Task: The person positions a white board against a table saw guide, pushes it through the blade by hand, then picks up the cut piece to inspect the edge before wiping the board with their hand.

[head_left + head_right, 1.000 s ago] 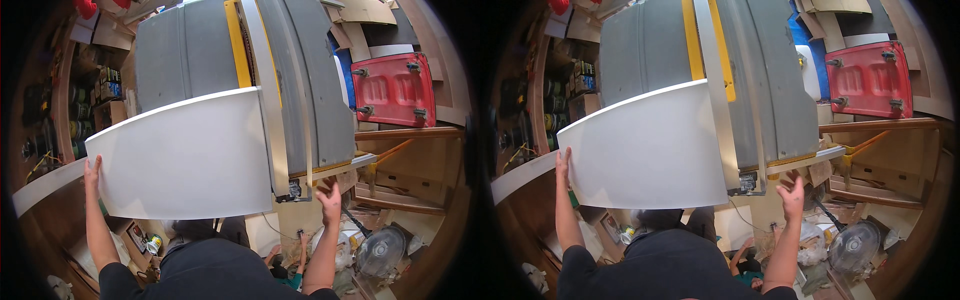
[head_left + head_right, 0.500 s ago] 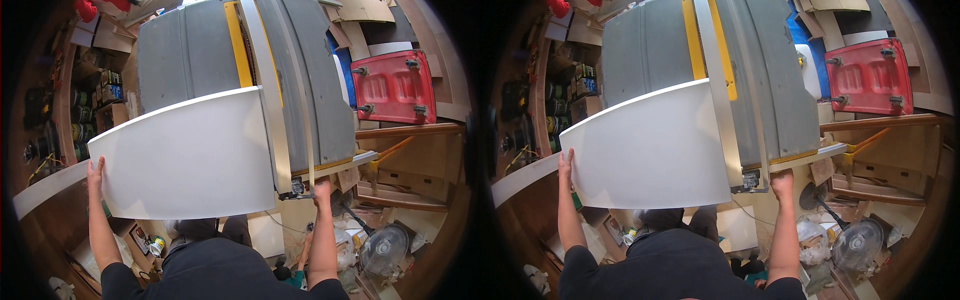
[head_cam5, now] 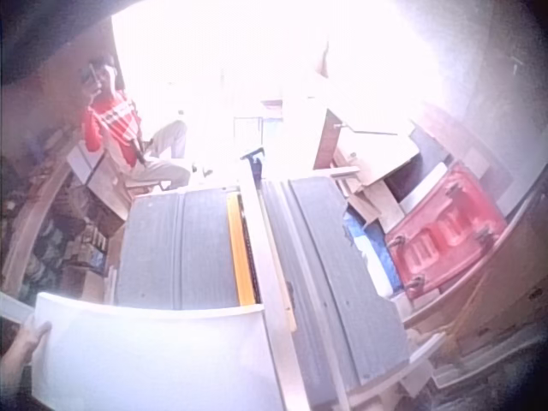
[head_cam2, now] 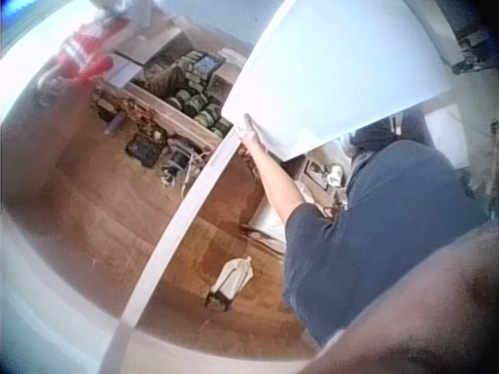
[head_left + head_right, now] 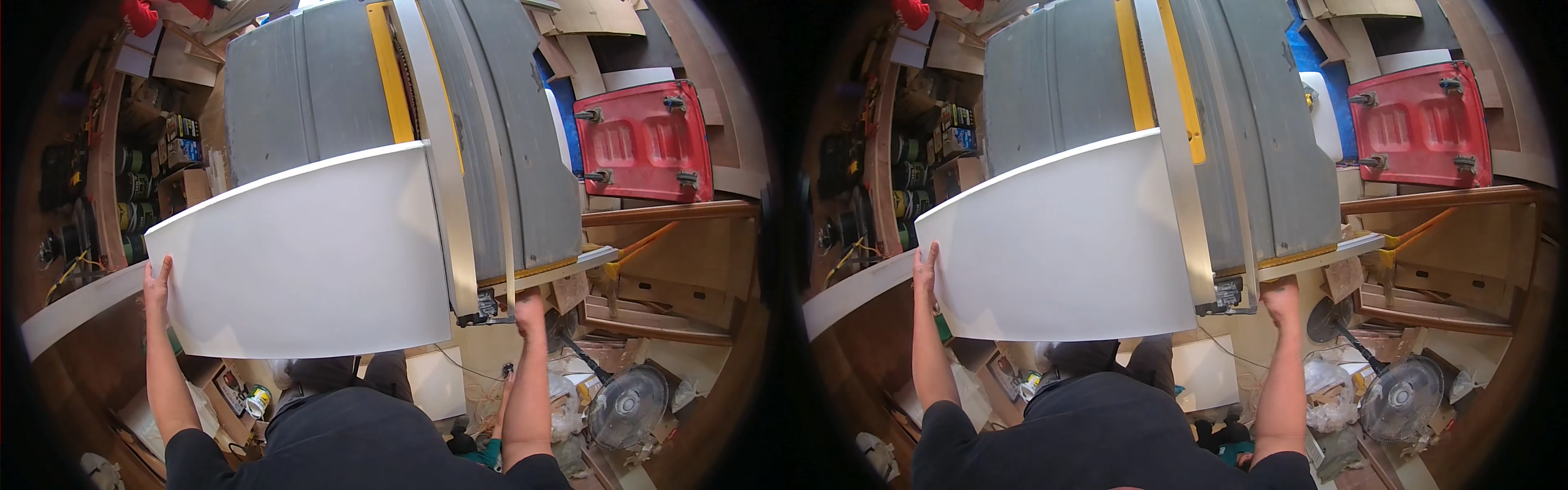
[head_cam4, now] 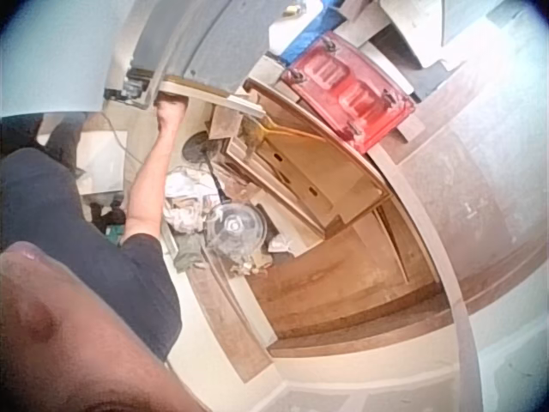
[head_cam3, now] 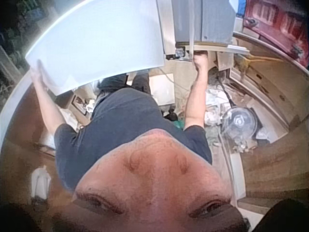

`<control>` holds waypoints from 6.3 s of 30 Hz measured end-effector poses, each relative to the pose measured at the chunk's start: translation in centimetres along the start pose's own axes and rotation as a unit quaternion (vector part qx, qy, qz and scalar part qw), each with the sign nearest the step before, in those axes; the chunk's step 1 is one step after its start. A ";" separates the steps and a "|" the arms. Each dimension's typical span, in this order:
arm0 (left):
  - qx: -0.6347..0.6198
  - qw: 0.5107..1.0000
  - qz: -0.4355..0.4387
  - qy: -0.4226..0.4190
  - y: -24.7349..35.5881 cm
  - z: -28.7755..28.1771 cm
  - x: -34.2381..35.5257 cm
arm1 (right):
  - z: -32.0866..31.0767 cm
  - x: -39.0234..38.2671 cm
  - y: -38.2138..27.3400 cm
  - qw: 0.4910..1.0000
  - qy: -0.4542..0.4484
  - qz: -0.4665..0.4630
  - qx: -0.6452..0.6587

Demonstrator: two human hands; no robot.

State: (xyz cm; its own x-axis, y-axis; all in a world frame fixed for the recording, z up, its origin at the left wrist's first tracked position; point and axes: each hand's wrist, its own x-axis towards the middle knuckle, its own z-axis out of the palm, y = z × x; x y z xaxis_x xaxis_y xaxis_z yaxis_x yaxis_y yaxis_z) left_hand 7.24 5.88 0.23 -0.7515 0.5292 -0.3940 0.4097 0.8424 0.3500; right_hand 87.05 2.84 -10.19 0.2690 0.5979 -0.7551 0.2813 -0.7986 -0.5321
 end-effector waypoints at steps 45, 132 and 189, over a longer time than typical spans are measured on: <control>-0.017 1.000 -0.020 0.002 0.5 -0.1 0.1 | -0.1 0.9 2.2 0.981 -0.003 -0.101 0.167; 0.007 1.000 -0.011 -0.014 0.3 -0.3 0.6 | 0.1 1.1 3.6 0.974 -0.054 -0.104 0.191; -0.012 1.000 0.001 -0.029 2.1 0.3 -1.0 | -2.0 17.2 6.9 0.747 0.259 -0.158 0.591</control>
State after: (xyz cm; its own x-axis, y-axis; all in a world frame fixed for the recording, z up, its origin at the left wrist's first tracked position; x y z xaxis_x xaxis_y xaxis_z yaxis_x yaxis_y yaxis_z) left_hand 8.99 7.14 1.11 -0.7193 0.5361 -0.4418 0.3983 0.8393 0.3701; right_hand 95.49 7.74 -26.05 0.7673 0.4717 -0.4344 -0.5228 0.0679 -0.8498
